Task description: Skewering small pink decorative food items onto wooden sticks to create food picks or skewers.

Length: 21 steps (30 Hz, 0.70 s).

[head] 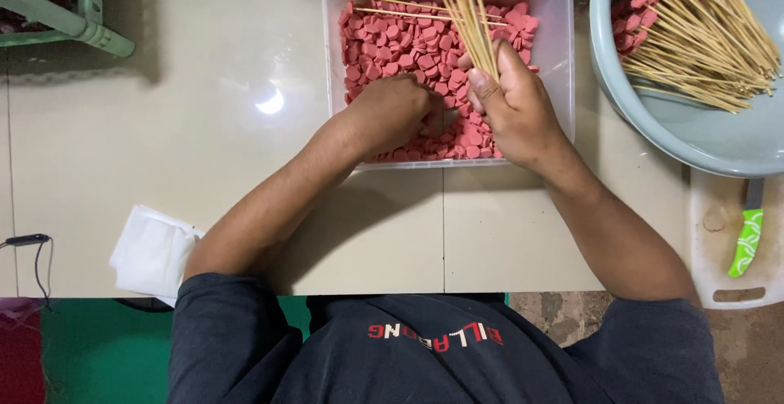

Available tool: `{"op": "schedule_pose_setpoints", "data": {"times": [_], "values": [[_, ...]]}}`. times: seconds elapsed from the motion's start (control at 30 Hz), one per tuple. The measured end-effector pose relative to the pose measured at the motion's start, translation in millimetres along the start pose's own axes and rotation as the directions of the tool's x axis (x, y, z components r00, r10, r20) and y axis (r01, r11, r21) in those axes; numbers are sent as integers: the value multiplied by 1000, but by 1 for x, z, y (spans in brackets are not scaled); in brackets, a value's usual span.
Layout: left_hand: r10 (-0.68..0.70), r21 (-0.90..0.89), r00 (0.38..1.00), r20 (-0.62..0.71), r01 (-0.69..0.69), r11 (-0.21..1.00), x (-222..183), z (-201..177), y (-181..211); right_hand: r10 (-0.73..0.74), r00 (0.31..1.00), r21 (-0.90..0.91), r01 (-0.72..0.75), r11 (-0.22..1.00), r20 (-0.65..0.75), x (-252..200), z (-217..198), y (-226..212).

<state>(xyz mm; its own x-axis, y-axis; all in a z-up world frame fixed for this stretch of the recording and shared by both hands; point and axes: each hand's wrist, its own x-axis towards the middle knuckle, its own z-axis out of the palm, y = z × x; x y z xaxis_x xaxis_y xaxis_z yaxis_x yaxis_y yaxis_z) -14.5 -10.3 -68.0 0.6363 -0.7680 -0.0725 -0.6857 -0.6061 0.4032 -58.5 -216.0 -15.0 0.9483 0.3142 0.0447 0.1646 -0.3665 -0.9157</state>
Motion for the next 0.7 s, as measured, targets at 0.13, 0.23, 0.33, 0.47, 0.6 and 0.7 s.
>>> {"op": "schedule_pose_setpoints", "data": {"times": [0.13,0.23,0.33,0.47,0.6,0.7], "values": [[-69,0,997,-29,69,998,3,-8,5,-41,999,123,43,991,-15,0,0,5],[119,84,914,-388,-93,992,5,-13,2,-49,997,147,58,987,-67,0,2,5],[47,-30,812,-582,-80,996,6,-26,5,-65,994,293,87,952,-86,-1,3,3],[-98,-348,738,-667,-192,917,-1,-45,6,27,999,245,-20,969,-24,-1,0,5],[-220,-522,693,-687,-260,813,-2,-51,1,61,998,221,-64,973,20,-1,0,5],[-299,-645,697,-652,-301,703,-4,-56,2,59,998,190,-64,980,31,-1,-1,3]]}}
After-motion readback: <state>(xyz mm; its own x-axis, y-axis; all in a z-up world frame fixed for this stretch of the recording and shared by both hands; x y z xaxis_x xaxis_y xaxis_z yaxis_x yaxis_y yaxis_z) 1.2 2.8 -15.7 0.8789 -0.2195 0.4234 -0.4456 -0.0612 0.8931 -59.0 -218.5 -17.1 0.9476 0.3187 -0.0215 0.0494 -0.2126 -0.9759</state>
